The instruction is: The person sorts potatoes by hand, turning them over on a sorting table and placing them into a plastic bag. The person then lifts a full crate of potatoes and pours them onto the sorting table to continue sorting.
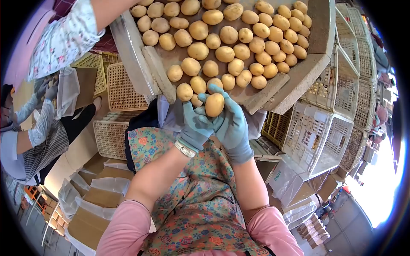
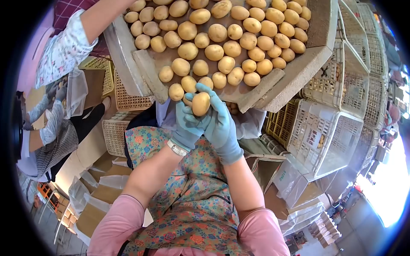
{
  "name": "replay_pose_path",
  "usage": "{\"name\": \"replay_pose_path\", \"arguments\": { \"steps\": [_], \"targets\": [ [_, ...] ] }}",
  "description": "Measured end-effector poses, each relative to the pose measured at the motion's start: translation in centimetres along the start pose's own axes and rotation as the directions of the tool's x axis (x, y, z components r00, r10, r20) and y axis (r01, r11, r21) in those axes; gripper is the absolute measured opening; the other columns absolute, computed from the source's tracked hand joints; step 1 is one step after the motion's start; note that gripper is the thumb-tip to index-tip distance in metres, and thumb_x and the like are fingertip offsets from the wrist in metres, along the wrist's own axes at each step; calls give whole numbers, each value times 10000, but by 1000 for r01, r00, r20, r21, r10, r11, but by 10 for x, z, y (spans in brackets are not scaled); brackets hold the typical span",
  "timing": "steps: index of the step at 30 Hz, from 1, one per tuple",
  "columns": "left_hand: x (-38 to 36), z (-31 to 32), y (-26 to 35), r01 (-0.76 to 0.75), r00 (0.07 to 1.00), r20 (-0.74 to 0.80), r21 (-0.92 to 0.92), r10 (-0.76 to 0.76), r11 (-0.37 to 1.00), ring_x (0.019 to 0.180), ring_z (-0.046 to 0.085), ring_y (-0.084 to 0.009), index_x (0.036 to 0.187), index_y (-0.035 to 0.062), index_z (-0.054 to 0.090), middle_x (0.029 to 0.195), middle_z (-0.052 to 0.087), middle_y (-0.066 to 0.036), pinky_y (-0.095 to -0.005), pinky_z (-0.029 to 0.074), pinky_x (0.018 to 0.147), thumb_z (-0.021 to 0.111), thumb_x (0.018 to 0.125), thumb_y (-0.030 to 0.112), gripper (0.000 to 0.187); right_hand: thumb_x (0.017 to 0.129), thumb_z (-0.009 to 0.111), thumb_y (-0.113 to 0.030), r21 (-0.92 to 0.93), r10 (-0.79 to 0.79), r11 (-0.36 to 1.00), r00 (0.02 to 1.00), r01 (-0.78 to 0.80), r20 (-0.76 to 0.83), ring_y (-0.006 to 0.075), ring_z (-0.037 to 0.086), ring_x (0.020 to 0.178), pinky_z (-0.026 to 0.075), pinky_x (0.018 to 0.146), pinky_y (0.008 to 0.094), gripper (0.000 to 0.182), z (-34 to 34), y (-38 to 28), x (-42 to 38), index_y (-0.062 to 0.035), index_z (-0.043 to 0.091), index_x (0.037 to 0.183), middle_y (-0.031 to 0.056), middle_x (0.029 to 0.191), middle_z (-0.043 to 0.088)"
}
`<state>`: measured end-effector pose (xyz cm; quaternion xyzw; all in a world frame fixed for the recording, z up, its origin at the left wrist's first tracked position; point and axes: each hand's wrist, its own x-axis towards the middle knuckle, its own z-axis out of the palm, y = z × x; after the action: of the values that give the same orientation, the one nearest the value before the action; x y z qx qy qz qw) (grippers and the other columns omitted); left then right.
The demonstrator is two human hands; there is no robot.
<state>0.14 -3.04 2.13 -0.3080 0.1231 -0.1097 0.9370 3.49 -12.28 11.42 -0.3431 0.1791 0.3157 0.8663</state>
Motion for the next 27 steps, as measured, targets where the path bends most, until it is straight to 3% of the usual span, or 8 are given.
{"name": "replay_pose_path", "arguments": {
  "steps": [2,4,5,12,16,17,24,27],
  "targets": [
    [-4,-1,3,-2,999,45,-78,5,997,975,723,-166,1165,73,630,1093,728,-64,-315,607,889,548,1035,516,469,1134,355,-467,93,30,995,999,-28,-20,278,707,1079,616,890,386,638,0,2,-4,14,390,1551,183,1344,647],
    [-20,-16,21,99,883,-337,814,326,573,860,729,-148,1140,59,626,973,733,-40,-281,619,810,537,1039,519,479,1103,375,-566,256,52,964,996,-68,69,335,732,1085,645,847,405,731,-2,4,-9,15,389,1545,261,1362,629],
    [-3,33,-14,-20,824,-496,457,273,889,753,730,-138,1116,66,617,861,727,-25,-250,625,680,523,1027,568,519,1097,370,-594,164,61,984,996,-70,58,319,742,1028,646,833,391,750,-6,5,-8,18,413,1527,253,1335,647],
    [-1,55,-23,6,827,-554,177,94,984,335,569,-191,740,144,624,520,617,-14,-290,496,312,381,984,756,703,1087,365,-629,300,97,947,993,-114,72,268,707,841,570,662,314,755,-14,12,-21,16,510,1452,216,1189,688],
    [-10,0,-16,-33,957,-279,145,73,989,738,702,-43,785,167,646,702,710,45,-201,585,874,385,1069,622,597,1072,385,-654,314,70,945,995,-90,77,249,680,789,524,583,291,770,-7,7,-26,-8,492,1477,196,1120,679],
    [-8,-9,-3,114,994,-1,31,-114,993,801,736,-181,1314,31,538,876,750,-71,-211,577,901,392,941,841,904,1072,385,-654,316,69,945,995,-90,75,249,680,789,524,583,291,770,-7,7,-27,-8,492,1477,196,1120,679],
    [-13,-109,-33,-381,916,-18,-362,402,851,821,722,-202,1386,39,521,876,723,-104,-294,613,797,389,905,883,981,1074,466,-569,315,57,947,997,-72,58,228,669,763,510,577,286,646,-9,13,-33,-20,531,1410,184,1097,678],
    [-10,-19,6,113,991,-63,-21,-114,993,927,693,-314,1469,42,465,1095,622,-211,-426,617,817,350,969,819,931,1059,545,-366,-35,15,999,1000,-15,-1,202,659,765,516,629,283,405,-5,6,-38,-5,613,1232,145,1008,683]
  ]
}}
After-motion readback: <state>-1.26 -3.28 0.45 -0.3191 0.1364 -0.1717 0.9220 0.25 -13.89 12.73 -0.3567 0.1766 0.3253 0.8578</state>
